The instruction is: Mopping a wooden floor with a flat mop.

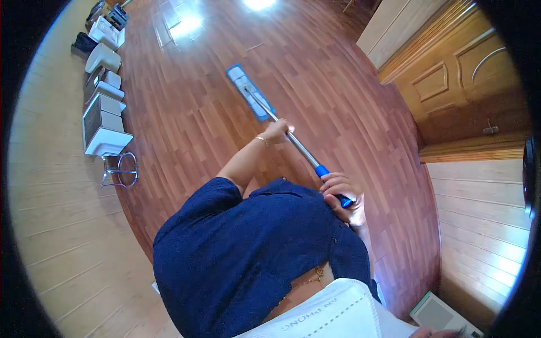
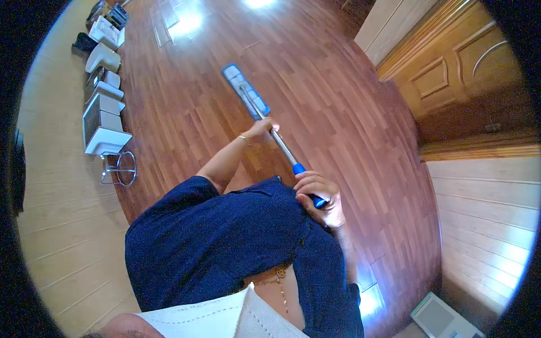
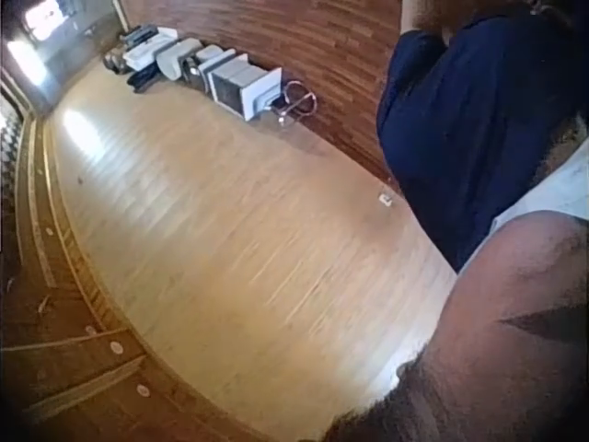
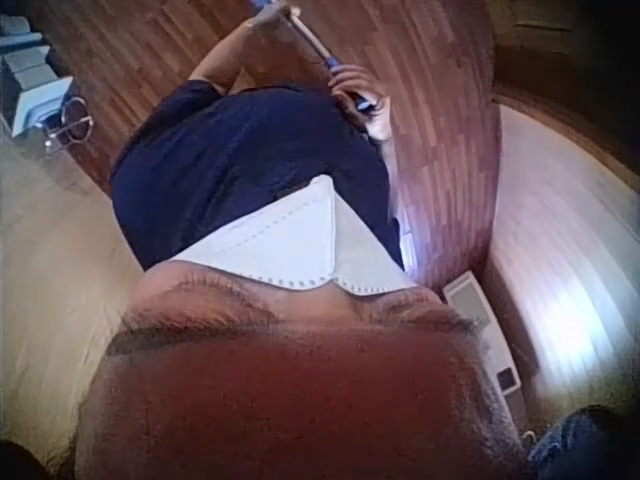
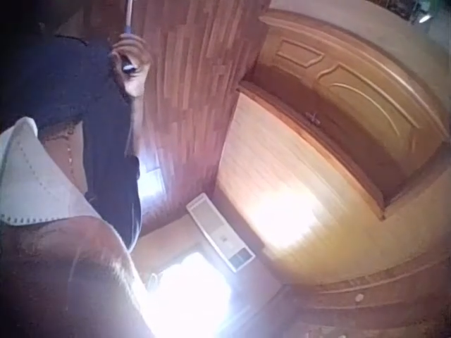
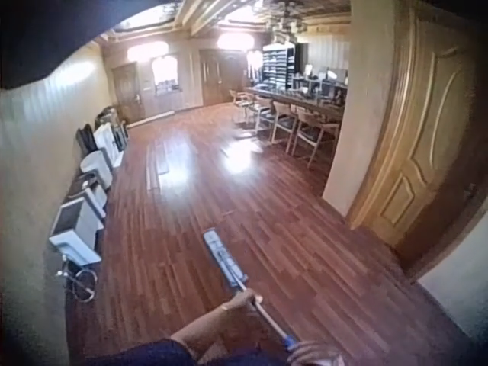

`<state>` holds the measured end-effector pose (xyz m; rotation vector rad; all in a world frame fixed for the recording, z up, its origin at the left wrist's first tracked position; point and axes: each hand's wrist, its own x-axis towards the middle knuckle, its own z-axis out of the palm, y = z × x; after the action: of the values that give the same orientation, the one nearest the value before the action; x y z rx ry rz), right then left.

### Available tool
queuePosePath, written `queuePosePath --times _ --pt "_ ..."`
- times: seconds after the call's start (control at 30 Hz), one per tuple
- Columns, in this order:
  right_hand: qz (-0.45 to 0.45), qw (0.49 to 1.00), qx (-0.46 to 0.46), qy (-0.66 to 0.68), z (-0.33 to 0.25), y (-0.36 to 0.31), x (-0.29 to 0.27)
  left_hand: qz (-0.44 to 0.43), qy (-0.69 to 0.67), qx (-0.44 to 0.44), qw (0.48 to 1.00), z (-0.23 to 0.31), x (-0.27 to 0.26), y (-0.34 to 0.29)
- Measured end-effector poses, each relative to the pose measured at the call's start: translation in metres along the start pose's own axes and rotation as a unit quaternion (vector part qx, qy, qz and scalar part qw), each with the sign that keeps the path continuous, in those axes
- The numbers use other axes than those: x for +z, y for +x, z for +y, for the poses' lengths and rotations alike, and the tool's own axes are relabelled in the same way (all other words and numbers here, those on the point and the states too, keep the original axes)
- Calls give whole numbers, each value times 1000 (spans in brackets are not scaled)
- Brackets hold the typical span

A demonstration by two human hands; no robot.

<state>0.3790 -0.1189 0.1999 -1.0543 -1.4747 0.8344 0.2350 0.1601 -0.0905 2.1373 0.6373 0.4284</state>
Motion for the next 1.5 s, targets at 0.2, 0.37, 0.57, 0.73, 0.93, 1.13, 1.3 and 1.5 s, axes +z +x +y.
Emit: queuePosePath --times 0.2,0.37,0.57,0.73,0.93,1.13,1.3,1.5 --pt "0 999 52 0 1 -11 25 32 115 49 992 7 -24 -59" --pt "17 995 86 43 -22 -26 34 33 105 3 994 27 -24 -102" --pt "111 987 99 56 -62 -75 39 16 69 78 994 68 11 -114" --pt "215 974 66 -17 -117 -121 55 -71 48 184 979 127 48 -102" --pt "304 932 79 -179 -175 -193 121 -217 48 322 920 185 111 -112" --pt "372 845 129 -361 -212 -225 181 -357 -40 472 805 218 207 -117" --pt "443 760 158 -448 -239 -249 233 -478 86 440 755 300 230 -169" --pt "350 746 114 -556 -269 -261 258 -575 33 509 640 348 249 -221"
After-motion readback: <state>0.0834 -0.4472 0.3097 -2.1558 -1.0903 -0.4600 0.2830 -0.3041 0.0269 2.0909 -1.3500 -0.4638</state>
